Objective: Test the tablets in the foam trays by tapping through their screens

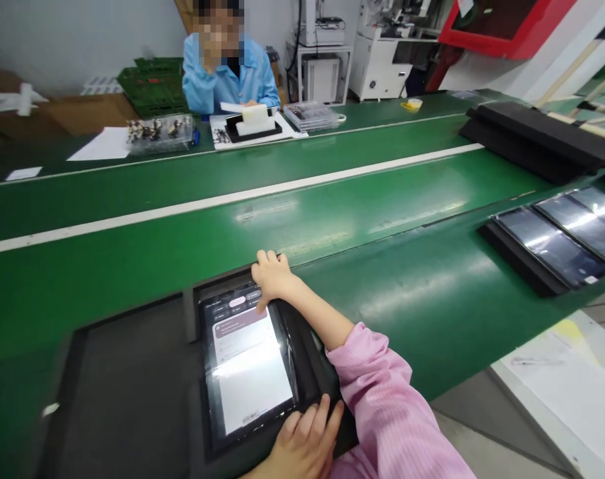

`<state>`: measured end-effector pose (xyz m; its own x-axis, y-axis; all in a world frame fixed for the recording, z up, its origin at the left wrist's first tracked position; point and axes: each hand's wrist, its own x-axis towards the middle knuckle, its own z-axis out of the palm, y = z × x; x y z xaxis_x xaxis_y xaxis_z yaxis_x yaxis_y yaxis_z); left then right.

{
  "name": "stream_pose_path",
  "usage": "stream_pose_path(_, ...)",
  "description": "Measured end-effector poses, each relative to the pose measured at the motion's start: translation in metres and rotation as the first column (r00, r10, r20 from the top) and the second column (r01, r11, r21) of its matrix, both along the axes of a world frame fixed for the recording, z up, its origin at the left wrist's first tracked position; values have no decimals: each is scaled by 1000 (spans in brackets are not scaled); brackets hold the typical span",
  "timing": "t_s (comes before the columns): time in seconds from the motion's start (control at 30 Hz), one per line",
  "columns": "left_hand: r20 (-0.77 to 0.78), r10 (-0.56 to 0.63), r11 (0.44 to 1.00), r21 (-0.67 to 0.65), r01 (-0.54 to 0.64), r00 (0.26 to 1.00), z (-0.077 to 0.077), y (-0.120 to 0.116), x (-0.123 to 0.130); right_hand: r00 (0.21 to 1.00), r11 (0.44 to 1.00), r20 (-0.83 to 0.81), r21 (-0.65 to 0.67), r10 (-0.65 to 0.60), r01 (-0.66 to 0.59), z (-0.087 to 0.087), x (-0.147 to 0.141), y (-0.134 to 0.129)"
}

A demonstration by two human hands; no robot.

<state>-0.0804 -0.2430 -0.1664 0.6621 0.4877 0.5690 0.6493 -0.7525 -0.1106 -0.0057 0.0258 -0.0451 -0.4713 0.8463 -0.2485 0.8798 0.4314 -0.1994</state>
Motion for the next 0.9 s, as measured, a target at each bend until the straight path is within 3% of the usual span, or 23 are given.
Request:
stream_pose_path(0.13, -29, -11, 999, -32, 10, 1000, 7, -2, -1, 961, 952, -125, 155, -246, 264, 5, 17, 0)
stream_pose_path(0.2, -28, -8, 999, -35, 7, 1000, 9, -3, -1, 940, 928, -217, 209, -265, 310, -2, 27, -17)
stream_pose_path(0.3, -20, -3, 1000, -25, 3, 1000, 10, -4, 0, 937, 916, -274, 273, -218, 293, -31, 35, -64)
stream_pose_path(0.4, -17, -4, 1000, -14, 4, 1000, 13, -3, 1, 927, 862, -313, 390, -208, 325, -66, 36, -107)
stream_pose_path(0.5, -75, -10, 999, -31, 8, 997, 17, -3, 1, 905, 830, -384, 432, -184, 352, -85, 37, -123)
stream_pose_path(0.67, -149, -16, 999, -53, 9, 989, 20, -6, 0, 852, 794, -515, 474, -100, 380, -79, 44, -120)
stream_pose_path(0.77, -111, -17, 999, -50, 11, 994, 19, -6, 0, 860, 816, -486, 554, 155, 165, -69, 47, -122)
stream_pose_path(0.83, -76, -15, 999, -49, 11, 997, 19, -5, 0, 857, 808, -445, 586, 260, 60, -66, 48, -123)
stream_pose_path(0.9, -65, -16, 999, -49, 12, 998, 20, -5, 0, 874, 796, -448, 592, 190, 130, -65, 48, -124)
